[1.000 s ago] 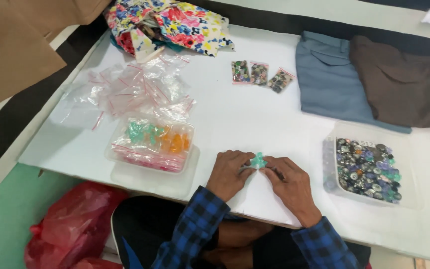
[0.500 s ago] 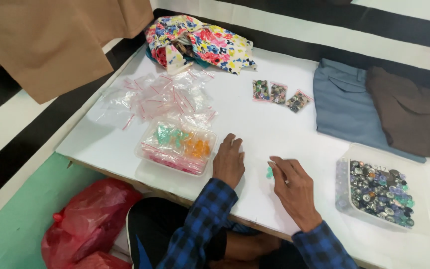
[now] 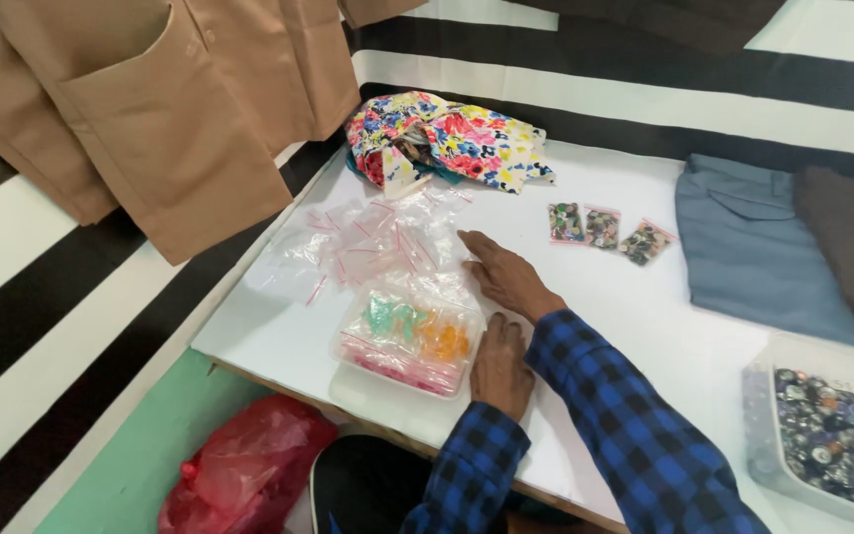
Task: Sorting small decorative buttons and placing them into plastic bags
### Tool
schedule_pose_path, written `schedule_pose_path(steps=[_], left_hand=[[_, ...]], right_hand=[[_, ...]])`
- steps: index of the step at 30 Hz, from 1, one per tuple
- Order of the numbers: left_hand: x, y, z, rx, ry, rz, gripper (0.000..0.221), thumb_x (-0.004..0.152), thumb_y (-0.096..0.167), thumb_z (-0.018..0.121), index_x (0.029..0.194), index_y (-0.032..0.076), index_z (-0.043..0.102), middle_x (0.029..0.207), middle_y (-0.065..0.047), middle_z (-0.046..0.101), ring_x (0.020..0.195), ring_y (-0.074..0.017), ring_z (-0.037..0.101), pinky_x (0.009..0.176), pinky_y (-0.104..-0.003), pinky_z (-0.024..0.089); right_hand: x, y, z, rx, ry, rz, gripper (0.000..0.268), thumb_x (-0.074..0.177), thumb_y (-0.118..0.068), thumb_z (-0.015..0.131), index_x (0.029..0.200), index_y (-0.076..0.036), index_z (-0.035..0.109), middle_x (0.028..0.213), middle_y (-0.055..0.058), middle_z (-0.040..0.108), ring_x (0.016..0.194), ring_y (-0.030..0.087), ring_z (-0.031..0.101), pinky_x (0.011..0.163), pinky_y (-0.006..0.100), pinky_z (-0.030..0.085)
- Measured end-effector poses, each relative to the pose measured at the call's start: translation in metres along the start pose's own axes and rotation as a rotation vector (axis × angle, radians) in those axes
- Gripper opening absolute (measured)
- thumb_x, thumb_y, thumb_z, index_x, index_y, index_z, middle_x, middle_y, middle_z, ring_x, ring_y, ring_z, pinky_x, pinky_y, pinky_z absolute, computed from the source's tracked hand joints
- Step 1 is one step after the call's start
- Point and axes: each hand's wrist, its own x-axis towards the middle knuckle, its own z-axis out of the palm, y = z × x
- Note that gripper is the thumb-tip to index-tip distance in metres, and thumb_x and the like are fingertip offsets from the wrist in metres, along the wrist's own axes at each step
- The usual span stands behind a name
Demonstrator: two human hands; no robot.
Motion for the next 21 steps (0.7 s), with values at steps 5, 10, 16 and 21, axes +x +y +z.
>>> schedule_pose_path(steps=[5,10,16,21], left_hand=[[0.004,0.011,-0.024,-0.040,-0.029,-0.003,0.025,0.084,0.002,0.060,0.108,0.006,0.058,0.131,-0.013,0.050,0.103,-0.0400,0.065,0.091,-0.044,0.055],[0.004,0.013,-0.025,-0.059,-0.027,0.015,0.032,0.084,0.003,0.061,0.116,0.005,0.059,0.132,-0.016,0.051,0.104,-0.0415,0.065,0.101,-0.049,0.050],[0.004,0.011,-0.028,-0.088,-0.026,0.028,0.030,0.085,0.003,0.058,0.115,0.003,0.057,0.131,-0.018,0.049,0.105,-0.0429,0.065,0.102,-0.048,0.050],[0.006,-0.012,0.011,-0.025,0.041,0.098,0.021,0.100,0.016,0.049,0.115,0.004,0.058,0.126,-0.016,0.052,0.103,-0.0373,0.067,0.094,-0.041,0.054]], right_hand=[[0.016,0.017,0.026,-0.275,-0.071,0.071,0.035,0.102,-0.032,0.055,0.134,-0.024,0.066,0.144,0.004,0.061,0.113,0.035,0.068,0.096,0.047,0.057],[0.024,0.051,0.049,-0.312,0.011,0.092,0.028,0.099,-0.027,0.059,0.122,-0.027,0.074,0.133,-0.002,0.067,0.105,0.029,0.072,0.088,0.043,0.061],[0.022,0.059,0.045,-0.036,0.220,0.068,0.016,0.101,-0.023,0.062,0.110,-0.020,0.076,0.124,0.002,0.069,0.107,0.027,0.071,0.089,0.038,0.060],[-0.007,0.021,0.001,0.601,0.366,0.266,0.013,0.100,-0.014,0.060,0.105,-0.012,0.072,0.092,0.008,0.071,0.047,0.012,0.061,0.048,0.025,0.052]])
